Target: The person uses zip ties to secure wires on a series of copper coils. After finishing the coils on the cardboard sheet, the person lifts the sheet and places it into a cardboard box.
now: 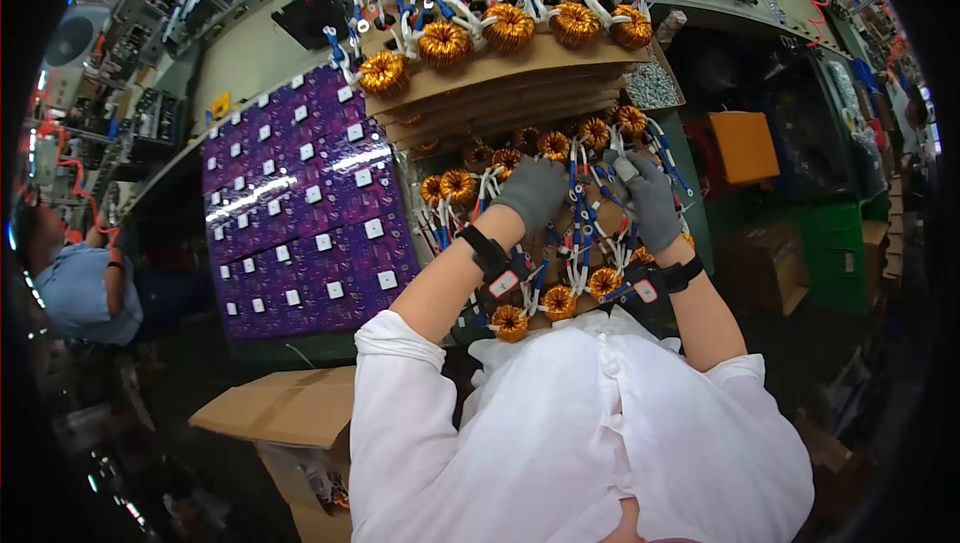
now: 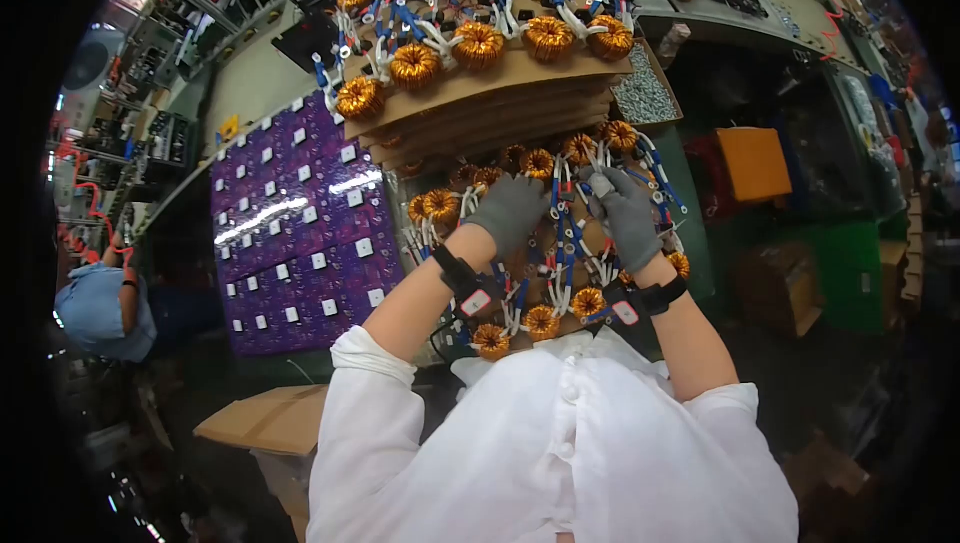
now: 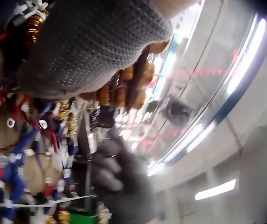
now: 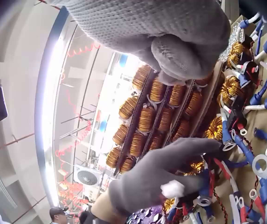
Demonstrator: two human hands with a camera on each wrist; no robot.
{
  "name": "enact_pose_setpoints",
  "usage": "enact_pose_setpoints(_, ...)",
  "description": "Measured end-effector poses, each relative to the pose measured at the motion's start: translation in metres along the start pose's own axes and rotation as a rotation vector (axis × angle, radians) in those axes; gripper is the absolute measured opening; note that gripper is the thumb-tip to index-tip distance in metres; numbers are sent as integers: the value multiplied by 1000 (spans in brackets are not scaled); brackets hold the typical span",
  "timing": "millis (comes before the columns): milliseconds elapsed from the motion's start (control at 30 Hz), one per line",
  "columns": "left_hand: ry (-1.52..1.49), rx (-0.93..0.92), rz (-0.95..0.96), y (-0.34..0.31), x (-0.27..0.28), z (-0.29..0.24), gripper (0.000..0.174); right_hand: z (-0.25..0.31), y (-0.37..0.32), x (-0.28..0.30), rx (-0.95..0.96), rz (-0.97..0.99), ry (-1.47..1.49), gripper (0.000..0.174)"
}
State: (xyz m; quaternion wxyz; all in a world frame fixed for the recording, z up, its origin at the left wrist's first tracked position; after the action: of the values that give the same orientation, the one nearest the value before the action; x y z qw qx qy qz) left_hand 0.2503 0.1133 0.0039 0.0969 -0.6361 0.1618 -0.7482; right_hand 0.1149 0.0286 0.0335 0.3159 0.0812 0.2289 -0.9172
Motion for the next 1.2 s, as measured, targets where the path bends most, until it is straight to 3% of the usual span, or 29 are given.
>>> enact_pose_setpoints(100,122,-34,70,19,-6,-5,46,-3,7,11,74,-67,28,17)
enact_pose_setpoints(167,36,-33,70,27,-8,-2,31,1,9,17,66,-69,63,16)
enact_pose_setpoints(200,-81,-42,-63,20,0,6,21,3,10,20,53,-65,77,15)
enact_pose_setpoints(233,-72,-51,-58,16,0,13,21,5,13,25,55,-72,88,15)
enact_pose_setpoints(300,-772,183,-117,10,0,32,23,5,16,30,23,42,-18,13)
enact_pose_setpoints(333,-1114,333,96,6,-1,34,31,5,18,32,23,32,-10,13)
enact_pose_setpoints(433,-1284,285,14,15,-18,36,39,2,24,25,51,117,-43,10)
enact_pose_setpoints(467,-1280,279,18,17,-26,39,39,0,27,24,53,116,-40,11)
enact_pose_setpoints(533,-1367,93,-5,19,-30,41,41,-1,29,22,33,105,-29,11)
enact_pose_setpoints(700,-1334,-61,56,8,-21,48,43,-1,27,21,-21,57,55,13)
enact_pose_setpoints(767,-907,-16,1,13,-11,43,46,-1,25,22,-35,49,30,13)
enact_pose_setpoints(800,-864,57,65,15,1,39,43,-2,24,23,-36,40,31,13)
enact_pose_setpoints(833,-864,49,68,16,6,34,43,-5,24,24,-35,31,-10,13)
enact_pose_setpoints(900,-1179,384,39,13,2,35,40,-12,24,26,-35,15,-50,13)
enact_pose_setpoints(933,-1178,376,46,14,-5,29,40,-16,23,28,14,-13,-39,13)
enact_pose_setpoints(1000,-1191,498,-254,13,-20,27,41,-19,21,29,58,-53,-26,14)
enact_pose_setpoints(1133,-1367,398,-205,20,-45,30,43,-25,22,27,29,-6,-120,16)
enact_pose_setpoints(1200,-1694,100,-125,14,-45,34,45,-36,26,24,8,31,-126,17)
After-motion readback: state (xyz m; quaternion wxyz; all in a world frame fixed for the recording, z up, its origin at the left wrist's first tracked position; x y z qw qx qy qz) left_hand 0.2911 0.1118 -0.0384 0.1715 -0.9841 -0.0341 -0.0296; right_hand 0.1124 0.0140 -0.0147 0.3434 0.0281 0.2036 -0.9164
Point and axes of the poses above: each hand's wrist, its own y-axis towards the middle knuckle, its own x-axis out of the back of the hand, z = x × y, the point moved 4 cm from there along y, towards the middle knuckle, and after that the axes turned 13 degrees about y, right-handed, at the moved point
